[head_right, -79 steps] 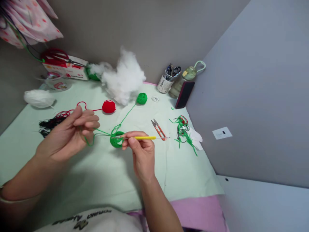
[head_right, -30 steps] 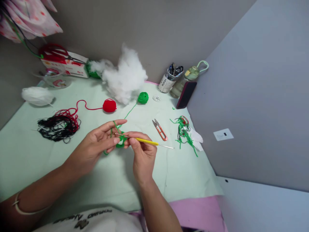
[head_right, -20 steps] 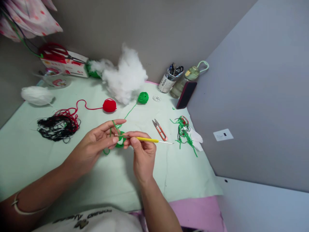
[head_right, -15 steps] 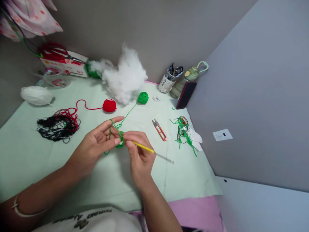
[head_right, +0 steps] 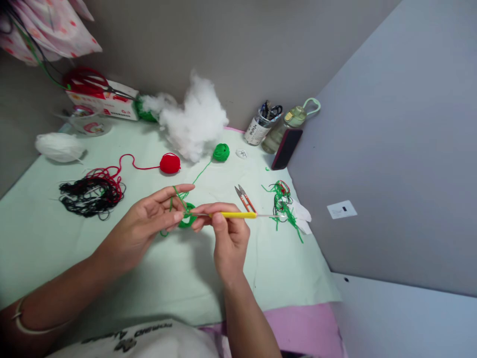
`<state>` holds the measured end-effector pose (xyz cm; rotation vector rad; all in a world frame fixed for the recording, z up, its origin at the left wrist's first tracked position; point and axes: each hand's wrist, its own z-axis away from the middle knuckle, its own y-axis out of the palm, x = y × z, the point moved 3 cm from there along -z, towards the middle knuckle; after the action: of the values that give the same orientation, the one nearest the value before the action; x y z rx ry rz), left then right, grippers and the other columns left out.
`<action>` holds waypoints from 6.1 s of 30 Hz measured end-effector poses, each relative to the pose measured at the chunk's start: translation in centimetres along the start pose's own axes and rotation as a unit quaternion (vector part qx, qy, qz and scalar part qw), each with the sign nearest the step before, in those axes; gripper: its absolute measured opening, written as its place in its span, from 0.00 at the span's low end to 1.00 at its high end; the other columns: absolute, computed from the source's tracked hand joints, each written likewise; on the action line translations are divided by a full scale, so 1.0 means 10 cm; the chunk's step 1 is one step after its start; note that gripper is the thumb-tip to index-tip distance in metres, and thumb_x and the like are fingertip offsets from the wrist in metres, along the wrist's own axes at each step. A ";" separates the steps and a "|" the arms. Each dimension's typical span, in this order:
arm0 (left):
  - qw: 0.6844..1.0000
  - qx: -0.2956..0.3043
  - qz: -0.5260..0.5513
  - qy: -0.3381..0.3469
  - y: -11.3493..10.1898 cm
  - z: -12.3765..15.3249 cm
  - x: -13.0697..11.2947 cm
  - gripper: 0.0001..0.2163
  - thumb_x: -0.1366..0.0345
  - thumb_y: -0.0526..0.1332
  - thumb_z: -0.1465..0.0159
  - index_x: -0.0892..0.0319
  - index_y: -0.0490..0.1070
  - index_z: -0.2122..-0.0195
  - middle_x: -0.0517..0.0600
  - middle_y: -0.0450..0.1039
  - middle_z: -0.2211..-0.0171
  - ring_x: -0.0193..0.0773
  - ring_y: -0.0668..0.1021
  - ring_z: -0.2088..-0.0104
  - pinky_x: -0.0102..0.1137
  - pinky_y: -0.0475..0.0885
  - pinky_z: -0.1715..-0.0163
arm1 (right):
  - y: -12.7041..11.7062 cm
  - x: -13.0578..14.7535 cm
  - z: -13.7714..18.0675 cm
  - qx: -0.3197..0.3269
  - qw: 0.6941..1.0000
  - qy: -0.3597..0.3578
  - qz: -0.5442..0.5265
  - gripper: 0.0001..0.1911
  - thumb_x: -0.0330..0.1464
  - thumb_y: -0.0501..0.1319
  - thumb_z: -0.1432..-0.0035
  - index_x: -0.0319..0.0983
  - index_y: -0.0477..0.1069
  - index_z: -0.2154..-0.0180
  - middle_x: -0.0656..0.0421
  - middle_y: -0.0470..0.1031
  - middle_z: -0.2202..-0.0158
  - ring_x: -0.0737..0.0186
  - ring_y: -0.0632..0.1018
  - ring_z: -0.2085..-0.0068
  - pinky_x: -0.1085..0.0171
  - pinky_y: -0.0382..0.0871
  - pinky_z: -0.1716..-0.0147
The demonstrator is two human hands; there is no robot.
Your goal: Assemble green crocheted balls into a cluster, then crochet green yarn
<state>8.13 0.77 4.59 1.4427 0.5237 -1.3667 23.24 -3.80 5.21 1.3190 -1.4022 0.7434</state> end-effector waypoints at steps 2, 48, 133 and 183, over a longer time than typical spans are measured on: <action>0.999 -0.013 -0.026 0.016 0.00 0.02 -0.01 0.22 0.62 0.68 0.38 0.52 0.73 0.42 0.46 0.71 0.66 0.33 0.71 0.67 0.30 0.66 0.64 | -0.01 0.07 0.04 0.005 0.995 -0.060 0.074 0.10 0.31 0.55 0.30 0.43 0.75 0.58 0.57 0.82 0.61 0.64 0.81 0.69 0.60 0.77 0.67; 0.993 -0.012 0.101 -0.064 0.07 -0.01 0.19 0.19 0.64 0.68 0.38 0.54 0.75 0.45 0.47 0.73 0.65 0.33 0.71 0.66 0.28 0.61 0.68 | 0.02 -0.11 0.05 -0.030 0.996 -0.060 0.052 0.08 0.29 0.62 0.34 0.44 0.81 0.60 0.59 0.76 0.65 0.67 0.76 0.69 0.64 0.72 0.68; 0.999 0.002 0.046 -0.025 0.07 0.03 0.15 0.28 0.64 0.69 0.39 0.58 0.67 0.38 0.47 0.73 0.67 0.36 0.75 0.64 0.35 0.69 0.56 | 0.00 -0.15 0.10 -0.020 0.997 -0.026 0.065 0.08 0.34 0.61 0.34 0.43 0.80 0.61 0.56 0.80 0.62 0.62 0.78 0.66 0.61 0.75 0.67; 0.984 -0.016 0.165 -0.067 0.05 0.00 0.25 0.16 0.66 0.70 0.40 0.58 0.79 0.50 0.46 0.74 0.68 0.31 0.73 0.66 0.28 0.68 0.59 | -0.06 -0.07 0.07 -0.028 0.994 -0.060 0.092 0.10 0.31 0.59 0.32 0.42 0.80 0.60 0.57 0.78 0.64 0.65 0.76 0.69 0.61 0.73 0.69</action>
<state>9.20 -0.24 2.47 1.3313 0.2063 -1.1726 23.58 -4.32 4.19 1.2189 -1.6456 0.7510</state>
